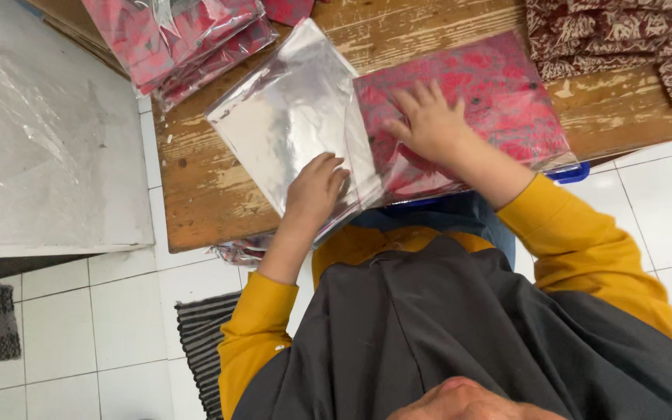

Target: The person repeatedly folds red patterned shirts, places each into a clear plastic bag, and seals the bag. The person stacks the packaged shirts on a wooden table.

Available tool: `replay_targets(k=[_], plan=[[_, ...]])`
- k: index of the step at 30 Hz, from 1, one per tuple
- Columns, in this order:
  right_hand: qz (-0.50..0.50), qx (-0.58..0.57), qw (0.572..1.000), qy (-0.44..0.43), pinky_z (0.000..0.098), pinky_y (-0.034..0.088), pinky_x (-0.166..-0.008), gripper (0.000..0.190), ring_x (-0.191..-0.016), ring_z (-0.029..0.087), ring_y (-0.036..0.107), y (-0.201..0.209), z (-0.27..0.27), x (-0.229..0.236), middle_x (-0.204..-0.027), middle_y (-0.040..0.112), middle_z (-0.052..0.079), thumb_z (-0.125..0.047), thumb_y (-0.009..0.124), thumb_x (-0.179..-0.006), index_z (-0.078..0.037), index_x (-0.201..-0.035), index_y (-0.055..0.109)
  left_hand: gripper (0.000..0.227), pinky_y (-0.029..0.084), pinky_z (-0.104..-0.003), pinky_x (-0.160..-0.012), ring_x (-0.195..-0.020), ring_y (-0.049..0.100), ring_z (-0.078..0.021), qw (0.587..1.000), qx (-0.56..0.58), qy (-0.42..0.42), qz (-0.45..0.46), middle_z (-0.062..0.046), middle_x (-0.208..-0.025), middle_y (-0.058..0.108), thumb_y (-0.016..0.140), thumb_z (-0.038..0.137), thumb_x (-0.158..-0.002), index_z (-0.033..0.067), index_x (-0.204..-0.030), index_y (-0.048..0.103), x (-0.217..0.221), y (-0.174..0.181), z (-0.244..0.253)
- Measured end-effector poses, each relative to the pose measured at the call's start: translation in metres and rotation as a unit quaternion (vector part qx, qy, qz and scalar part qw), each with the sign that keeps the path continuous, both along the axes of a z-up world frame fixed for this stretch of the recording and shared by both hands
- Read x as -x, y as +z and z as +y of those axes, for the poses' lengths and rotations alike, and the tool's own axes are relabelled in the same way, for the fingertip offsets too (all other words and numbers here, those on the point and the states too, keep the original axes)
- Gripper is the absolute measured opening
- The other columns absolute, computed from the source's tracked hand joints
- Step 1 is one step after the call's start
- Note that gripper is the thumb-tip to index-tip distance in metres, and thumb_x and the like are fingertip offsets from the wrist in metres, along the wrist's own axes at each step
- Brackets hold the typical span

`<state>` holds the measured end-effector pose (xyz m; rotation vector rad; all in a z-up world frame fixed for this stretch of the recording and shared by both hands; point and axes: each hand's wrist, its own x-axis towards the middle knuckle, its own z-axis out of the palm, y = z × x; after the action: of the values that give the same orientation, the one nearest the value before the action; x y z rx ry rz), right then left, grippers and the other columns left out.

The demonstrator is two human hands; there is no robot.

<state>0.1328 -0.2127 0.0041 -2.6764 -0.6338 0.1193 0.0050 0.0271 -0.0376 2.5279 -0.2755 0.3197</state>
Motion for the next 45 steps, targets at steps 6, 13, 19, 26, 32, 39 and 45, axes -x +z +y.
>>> replay_targets(k=[6, 13, 19, 26, 32, 39, 45], plan=[[-0.023, 0.020, 0.996, 0.090, 0.0792, 0.004, -0.112, 0.075, -0.154, 0.049, 0.017, -0.070, -0.008, -0.010, -0.165, 0.029, 0.026, -0.061, 0.060, -0.087, -0.023, -0.150, 0.049, 0.044, 0.039, -0.058, -0.104, -0.130, 0.052, -0.0378, 0.964, -0.126, -0.232, -0.027, -0.020, -0.131, 0.061, 0.065, 0.037, -0.093, 0.0028, -0.122, 0.067, 0.003, -0.045, -0.062], [-0.127, -0.005, 0.979, 0.161, 0.0823, 0.002, -0.113, 0.076, -0.154, 0.052, 0.017, -0.089, -0.008, 0.026, -0.164, 0.031, 0.025, -0.053, 0.072, -0.086, -0.023, -0.152, 0.053, 0.016, 0.047, -0.046, -0.086, -0.094, 0.065, -0.0302, 0.974, -0.054, -0.200, -0.095, -0.006, -0.095, 0.068, 0.072, 0.020, -0.088, 0.0093, -0.099, 0.069, -0.009, -0.033, -0.046], [-0.204, 0.110, 0.961, 0.154, 0.0775, 0.000, -0.117, 0.069, -0.162, 0.045, 0.013, -0.113, -0.066, -0.029, -0.174, 0.030, 0.014, -0.046, 0.074, -0.085, -0.037, -0.152, 0.057, 0.015, 0.046, -0.046, -0.076, -0.087, 0.064, -0.0323, 0.975, -0.112, -0.161, -0.108, -0.011, -0.090, 0.065, 0.075, 0.020, -0.084, 0.0084, -0.089, 0.067, -0.036, -0.026, -0.047], [-0.112, 0.029, 0.985, 0.125, 0.0780, -0.002, -0.114, 0.062, -0.157, 0.047, 0.005, -0.089, -0.075, -0.030, -0.170, 0.018, 0.017, -0.050, 0.066, -0.093, -0.034, -0.151, 0.052, 0.015, 0.051, -0.046, -0.082, -0.092, 0.064, -0.0355, 0.977, -0.026, -0.201, -0.058, -0.013, -0.092, 0.065, 0.073, 0.021, -0.090, 0.0074, -0.093, 0.066, -0.078, -0.025, -0.055], [-0.055, 0.007, 0.993, 0.104, 0.0745, -0.002, -0.115, 0.062, -0.156, 0.045, 0.006, -0.089, -0.068, -0.034, -0.171, 0.014, 0.016, -0.049, 0.062, -0.093, -0.035, -0.151, 0.049, 0.017, 0.052, -0.046, -0.079, -0.092, 0.066, -0.0343, 0.972, -0.074, -0.221, -0.025, -0.012, -0.095, 0.066, 0.074, 0.023, -0.088, 0.0080, -0.094, 0.068, -0.078, -0.025, -0.066], [-0.041, 0.006, 0.993, 0.110, 0.0734, -0.001, -0.116, 0.063, -0.156, 0.045, 0.007, -0.091, -0.070, -0.033, -0.170, 0.016, 0.016, -0.051, 0.063, -0.092, -0.035, -0.151, 0.048, 0.018, 0.053, -0.041, -0.087, -0.100, 0.065, -0.0293, 0.963, -0.117, -0.219, -0.110, -0.011, -0.104, 0.065, 0.072, 0.018, -0.090, 0.0085, -0.104, 0.066, -0.069, -0.027, -0.066], [-0.062, -0.003, 0.992, 0.112, 0.0732, -0.001, -0.118, 0.062, -0.156, 0.045, 0.008, -0.095, -0.072, -0.034, -0.170, 0.019, 0.016, -0.051, 0.063, -0.093, -0.035, -0.152, 0.049, 0.014, 0.052, -0.041, -0.080, -0.087, 0.068, -0.0275, 0.943, -0.195, -0.223, -0.152, -0.010, -0.090, 0.067, 0.060, 0.009, -0.083, 0.0070, -0.096, 0.063, -0.059, -0.039, -0.071]])
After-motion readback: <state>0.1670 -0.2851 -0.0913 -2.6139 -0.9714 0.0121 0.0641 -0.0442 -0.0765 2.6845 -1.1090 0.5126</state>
